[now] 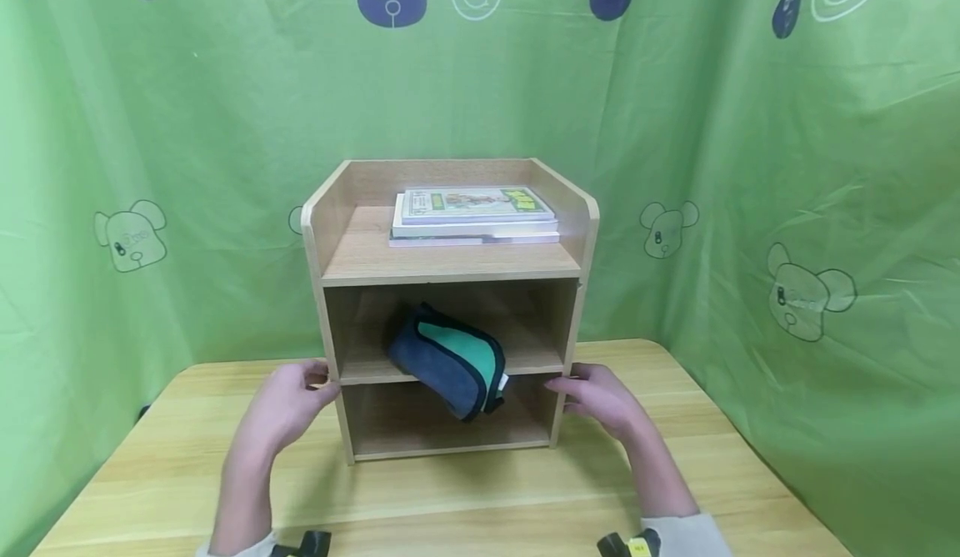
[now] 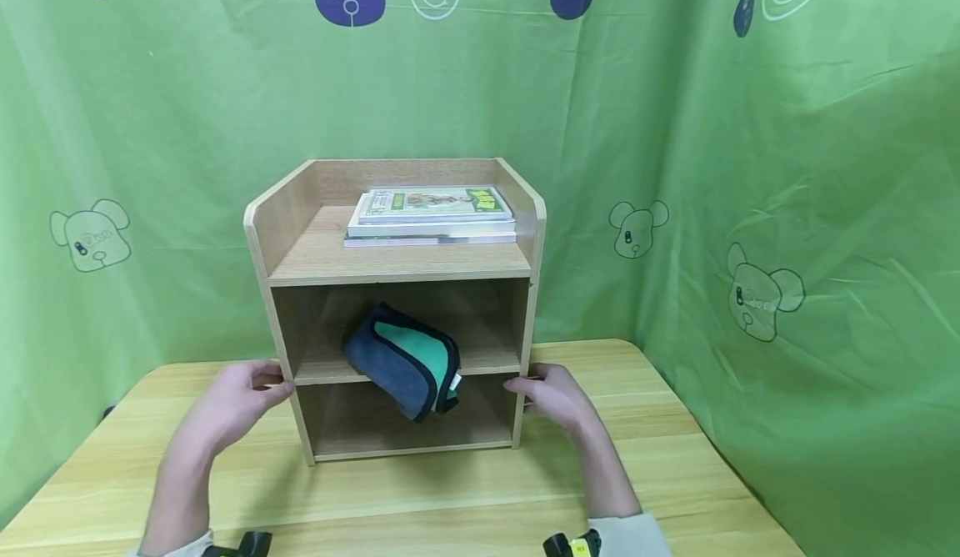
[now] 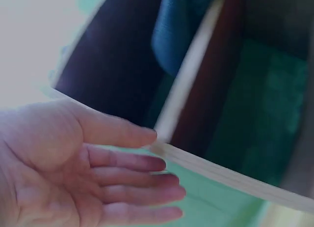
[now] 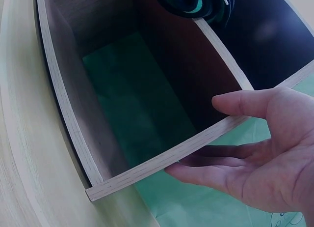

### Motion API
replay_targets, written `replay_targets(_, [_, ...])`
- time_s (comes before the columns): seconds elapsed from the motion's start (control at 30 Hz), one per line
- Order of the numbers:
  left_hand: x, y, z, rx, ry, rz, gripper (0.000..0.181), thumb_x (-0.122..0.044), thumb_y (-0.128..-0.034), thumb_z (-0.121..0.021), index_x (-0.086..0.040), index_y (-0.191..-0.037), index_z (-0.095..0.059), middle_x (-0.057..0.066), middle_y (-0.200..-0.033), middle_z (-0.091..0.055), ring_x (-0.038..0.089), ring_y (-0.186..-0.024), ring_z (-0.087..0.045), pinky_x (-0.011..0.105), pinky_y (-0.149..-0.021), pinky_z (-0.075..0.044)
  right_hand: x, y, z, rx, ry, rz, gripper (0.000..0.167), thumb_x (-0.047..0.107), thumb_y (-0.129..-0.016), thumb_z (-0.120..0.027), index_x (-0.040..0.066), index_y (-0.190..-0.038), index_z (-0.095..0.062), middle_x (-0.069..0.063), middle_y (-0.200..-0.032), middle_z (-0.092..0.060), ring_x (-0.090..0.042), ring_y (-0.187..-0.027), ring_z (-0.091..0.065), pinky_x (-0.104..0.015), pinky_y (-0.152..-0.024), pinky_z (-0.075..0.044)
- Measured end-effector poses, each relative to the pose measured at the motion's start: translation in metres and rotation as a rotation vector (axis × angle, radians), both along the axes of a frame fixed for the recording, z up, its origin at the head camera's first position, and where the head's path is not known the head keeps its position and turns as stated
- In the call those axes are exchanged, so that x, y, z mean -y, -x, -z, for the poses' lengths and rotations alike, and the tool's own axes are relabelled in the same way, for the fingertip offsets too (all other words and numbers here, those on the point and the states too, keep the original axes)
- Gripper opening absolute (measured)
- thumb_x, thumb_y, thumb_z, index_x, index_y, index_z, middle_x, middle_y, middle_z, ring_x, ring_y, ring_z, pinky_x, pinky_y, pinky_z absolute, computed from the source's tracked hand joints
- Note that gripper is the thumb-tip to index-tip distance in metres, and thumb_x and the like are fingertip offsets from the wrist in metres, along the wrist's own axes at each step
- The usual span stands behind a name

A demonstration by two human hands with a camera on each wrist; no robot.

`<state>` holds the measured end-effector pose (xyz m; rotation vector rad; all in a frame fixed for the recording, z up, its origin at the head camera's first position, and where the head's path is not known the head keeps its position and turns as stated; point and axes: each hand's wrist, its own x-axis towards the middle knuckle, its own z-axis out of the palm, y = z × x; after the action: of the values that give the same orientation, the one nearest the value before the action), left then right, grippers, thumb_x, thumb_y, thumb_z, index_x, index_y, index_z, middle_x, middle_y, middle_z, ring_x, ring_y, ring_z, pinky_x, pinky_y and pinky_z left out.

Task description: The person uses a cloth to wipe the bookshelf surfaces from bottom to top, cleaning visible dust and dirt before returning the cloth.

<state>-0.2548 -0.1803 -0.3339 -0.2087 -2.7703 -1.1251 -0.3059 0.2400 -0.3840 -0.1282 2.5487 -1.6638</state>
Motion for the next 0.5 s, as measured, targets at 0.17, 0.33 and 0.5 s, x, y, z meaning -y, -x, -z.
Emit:
replay_targets(0.17, [-0.004,-0.02,-0.018,-0.035,-0.002,-0.109,0.021,-0.019,-0.0982,-0.059,-0.002,-0.104,-0.07,0.008,-0.094,-0.074,0.022,-0.087,-0.067,0.038,-0.072,-0.053,0.001,0.001,0.0,-0.002,-0.002,-0.007,0.067,0.023,-0.095,-0.066,-0.013,-0.145,-0.041,-0.033,-0.145,-0.049,-0.046,-0.131,-0.054,-0.051,-0.104,-0.051])
replay_targets(0.33, [-0.027,-0.033,-0.03,-0.091,-0.034,-0.081,0.019,-0.018,-0.0988,-0.059,-0.004,-0.108,-0.069,0.006,-0.096,-0.074,0.019,-0.088,-0.068,0.038,-0.079,-0.056,0.001,0.001,0.001,-0.004,0.005,-0.004,0.066,0.022,-0.095,-0.066,-0.013,-0.144,-0.042,-0.033,-0.144,-0.051,-0.046,-0.13,-0.054,-0.052,-0.104,-0.05])
replay_targets(0.5, [-0.065,-0.034,-0.026,-0.26,-0.055,-0.059,0.027,-0.004,-0.0927,-0.063,-0.005,-0.12,-0.067,0.011,-0.114,-0.073,0.027,-0.103,-0.069,0.045,-0.09,-0.057,0.0,0.0,0.001,0.001,0.006,0.004,0.065,0.022,-0.095,-0.066,-0.014,-0.143,-0.043,-0.032,-0.143,-0.051,-0.045,-0.13,-0.055,-0.054,-0.106,-0.048])
